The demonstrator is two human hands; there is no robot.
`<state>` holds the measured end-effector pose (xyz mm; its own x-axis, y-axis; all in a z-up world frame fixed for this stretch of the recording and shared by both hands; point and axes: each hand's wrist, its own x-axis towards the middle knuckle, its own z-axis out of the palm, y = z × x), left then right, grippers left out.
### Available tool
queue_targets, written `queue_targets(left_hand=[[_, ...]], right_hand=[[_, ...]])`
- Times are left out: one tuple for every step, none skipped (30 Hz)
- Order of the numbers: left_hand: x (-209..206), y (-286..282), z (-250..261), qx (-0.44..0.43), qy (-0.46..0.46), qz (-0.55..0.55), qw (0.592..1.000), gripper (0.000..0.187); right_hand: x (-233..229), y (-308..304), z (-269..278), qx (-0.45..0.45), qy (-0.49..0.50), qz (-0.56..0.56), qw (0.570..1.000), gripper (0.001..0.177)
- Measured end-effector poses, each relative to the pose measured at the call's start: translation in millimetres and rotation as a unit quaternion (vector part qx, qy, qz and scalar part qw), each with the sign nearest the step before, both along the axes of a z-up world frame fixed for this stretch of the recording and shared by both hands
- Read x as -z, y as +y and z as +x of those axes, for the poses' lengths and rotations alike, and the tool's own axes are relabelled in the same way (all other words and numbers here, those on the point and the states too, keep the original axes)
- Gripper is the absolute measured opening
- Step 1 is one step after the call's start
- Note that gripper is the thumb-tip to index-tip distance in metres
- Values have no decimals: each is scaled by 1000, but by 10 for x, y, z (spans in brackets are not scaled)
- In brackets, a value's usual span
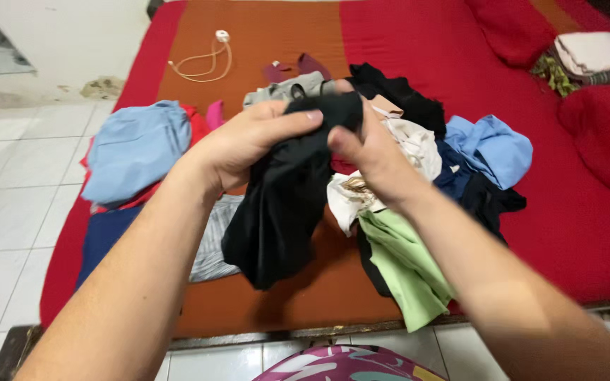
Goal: The person folds various clean clothes on a bed. They pick up items one by one, including shirts, pants, and underwear, and fold them into neat stacks.
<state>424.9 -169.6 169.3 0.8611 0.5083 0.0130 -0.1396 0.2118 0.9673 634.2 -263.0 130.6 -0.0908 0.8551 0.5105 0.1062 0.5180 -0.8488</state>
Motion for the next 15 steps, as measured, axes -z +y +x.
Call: queue_targets(left_hand=[[-19, -56, -72, 9, -8, 41, 999, 40], [-36, -107, -151, 20, -15, 82, 996, 41], [-54, -156, -254, 19, -15, 101, 995, 41], [-64, -213, -375, 18, -15, 119, 993, 42], [-70, -275, -495, 17, -15, 137, 990, 43], [-68, -349, -604, 42, 10, 196, 980, 46], [-67, -424, -709, 66, 36, 253, 964, 48], [-64, -504, -808, 90, 60, 310, 945, 50], [-55, -588, -917, 80, 119, 309, 940, 48], [-36, -678, -1042, 68, 178, 305, 933, 46], [-11, -759, -1164, 57, 237, 299, 923, 44], [13, -823, -1293, 18, 276, 305, 911, 42], [35, -870, -1424, -21, 315, 310, 897, 40], [35, -884, -1543, -59, 354, 315, 879, 38], [32, -883, -1636, -77, 349, 323, 876, 36]], right_hand=[[-105, -22, -75, 6, 2, -46, 999, 53], [-198, -49, -151, 14, 4, -93, 996, 43], [-278, -86, -222, 22, 6, -139, 990, 34], [-340, -148, -280, 49, -3, -109, 993, 28], [-396, -220, -321, 76, -11, -79, 994, 24], [-449, -289, -356, 103, -20, -51, 993, 22], [-507, -338, -375, 110, -9, -22, 994, 22], [-574, -387, -362, 117, 1, 6, 993, 21], [-634, -442, -336, 123, 11, 35, 992, 21], [-690, -499, -302, 134, 29, 39, 990, 20], [-749, -558, -251, 144, 48, 43, 987, 19], [-784, -621, -198, 154, 68, 49, 985, 19], [-804, -693, -144, 154, 65, 58, 984, 19], [-826, -746, -95, 155, 64, 70, 983, 20], [-845, -773, -56, 156, 63, 81, 982, 21]])
